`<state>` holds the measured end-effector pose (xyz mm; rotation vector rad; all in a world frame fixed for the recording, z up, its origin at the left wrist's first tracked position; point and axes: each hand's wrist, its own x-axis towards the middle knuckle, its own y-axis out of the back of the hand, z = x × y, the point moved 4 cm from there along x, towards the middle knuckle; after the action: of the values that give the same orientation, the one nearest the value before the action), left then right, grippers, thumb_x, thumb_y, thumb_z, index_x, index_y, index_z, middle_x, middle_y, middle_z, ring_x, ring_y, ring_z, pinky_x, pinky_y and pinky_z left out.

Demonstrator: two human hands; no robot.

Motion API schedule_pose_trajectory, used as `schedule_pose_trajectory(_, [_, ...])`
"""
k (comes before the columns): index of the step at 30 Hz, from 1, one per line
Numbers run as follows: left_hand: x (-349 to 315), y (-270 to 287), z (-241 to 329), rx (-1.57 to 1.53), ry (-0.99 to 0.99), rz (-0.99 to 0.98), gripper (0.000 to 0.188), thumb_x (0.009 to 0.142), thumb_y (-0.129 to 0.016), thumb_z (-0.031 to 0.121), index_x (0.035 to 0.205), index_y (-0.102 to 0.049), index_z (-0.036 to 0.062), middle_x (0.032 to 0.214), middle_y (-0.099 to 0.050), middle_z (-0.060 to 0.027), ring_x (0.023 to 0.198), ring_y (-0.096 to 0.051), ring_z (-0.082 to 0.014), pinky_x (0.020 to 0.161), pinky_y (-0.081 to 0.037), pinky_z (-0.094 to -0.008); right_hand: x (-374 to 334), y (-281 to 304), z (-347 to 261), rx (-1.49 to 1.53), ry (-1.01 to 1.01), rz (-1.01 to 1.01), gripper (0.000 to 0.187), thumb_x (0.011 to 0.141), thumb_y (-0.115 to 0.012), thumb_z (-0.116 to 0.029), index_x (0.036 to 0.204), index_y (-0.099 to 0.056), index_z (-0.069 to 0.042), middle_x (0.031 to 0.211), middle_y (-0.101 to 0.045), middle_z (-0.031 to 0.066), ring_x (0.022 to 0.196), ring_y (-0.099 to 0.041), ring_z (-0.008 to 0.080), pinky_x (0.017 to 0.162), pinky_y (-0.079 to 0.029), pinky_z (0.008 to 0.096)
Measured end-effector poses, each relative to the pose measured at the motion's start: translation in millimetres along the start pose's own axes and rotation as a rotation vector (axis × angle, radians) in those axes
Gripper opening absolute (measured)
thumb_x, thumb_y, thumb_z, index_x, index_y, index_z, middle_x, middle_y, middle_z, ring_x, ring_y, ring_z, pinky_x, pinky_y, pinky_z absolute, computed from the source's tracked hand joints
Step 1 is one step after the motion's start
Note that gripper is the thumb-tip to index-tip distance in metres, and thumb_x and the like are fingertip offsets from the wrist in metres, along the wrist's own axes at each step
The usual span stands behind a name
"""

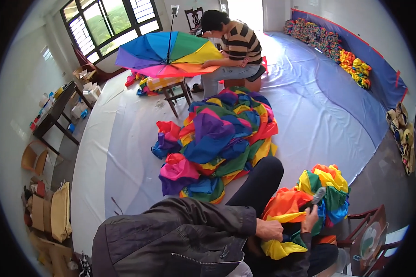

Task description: Manually folding and bundling large rainbow-colored umbrellas on a workshop floor.

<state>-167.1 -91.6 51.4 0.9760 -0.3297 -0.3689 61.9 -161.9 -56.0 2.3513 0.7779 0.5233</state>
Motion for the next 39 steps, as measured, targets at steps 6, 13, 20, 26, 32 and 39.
schedule_pose_trajectory(6, [-13,23,-12,0.131,0.083,0.100,0.017,0.083,-0.061,0.010,0.098,-0.070,0.0121,0.082,-0.069,-0.0136,0.082,-0.070,-0.0341,0.068,-0.056,-0.0461,-9,48,-66,0.551,-0.237,0.049,0.041,0.102,-0.056,-0.024,0.130,-0.061,0.005,0.118,-0.068,0.0149,0.110,-0.062,0.0236,0.099,-0.047,0.0344])
schedule_pose_trajectory(13, [-38,94,11,0.021,-0.037,0.218,0.028,0.072,-0.070,0.013,0.099,-0.065,0.0085,0.079,-0.061,-0.0055,0.078,-0.063,-0.0279,0.074,-0.050,-0.0401,-16,17,-80,0.875,-0.359,0.257,0.028,0.100,-0.055,-0.020,0.109,-0.071,0.001,0.089,-0.064,-0.0004,0.080,-0.055,0.0088,0.075,-0.046,0.0278])
schedule_pose_trajectory(20, [-47,96,35,0.066,-0.139,0.165,0.028,0.073,-0.070,0.016,0.100,-0.064,0.0090,0.075,-0.054,-0.0032,0.074,-0.060,-0.0233,0.070,-0.048,-0.0369,-42,18,-56,0.802,-0.465,0.174,0.028,0.102,-0.050,-0.022,0.084,-0.062,-0.004,0.078,-0.058,-0.0025,0.071,-0.054,0.0071,0.068,-0.043,0.0274])
schedule_pose_trajectory(26, [-46,93,39,0.139,-0.140,0.158,0.017,0.080,-0.066,0.017,0.096,-0.062,0.0116,0.076,-0.051,-0.0011,0.075,-0.059,-0.0194,0.072,-0.046,-0.0349,-54,9,-62,0.807,-0.563,0.124,0.031,0.102,-0.049,-0.025,0.082,-0.061,-0.004,0.076,-0.057,-0.0020,0.069,-0.053,0.0066,0.065,-0.042,0.0271])
schedule_pose_trajectory(32, [-46,92,39,0.175,-0.162,0.137,0.031,0.076,-0.070,0.017,0.106,-0.066,0.0114,0.077,-0.049,-0.0017,0.072,-0.057,-0.0192,0.067,-0.047,-0.0350,-51,-9,-42,0.600,-0.242,0.156,0.030,0.098,-0.051,-0.020,0.072,-0.049,-0.004,0.068,-0.041,0.0027,0.063,-0.042,0.0102,0.059,-0.035,0.0336])
schedule_pose_trajectory(39, [-52,91,38,0.207,-0.152,0.134,0.033,0.075,-0.071,0.019,0.108,-0.067,0.0130,0.077,-0.048,-0.0011,0.071,-0.056,-0.0183,0.066,-0.047,-0.0349,-61,-6,-63,0.931,-0.569,0.158,0.031,0.097,-0.051,-0.022,0.072,-0.048,-0.004,0.068,-0.041,0.0033,0.063,-0.041,0.0109,0.059,-0.035,0.0348])
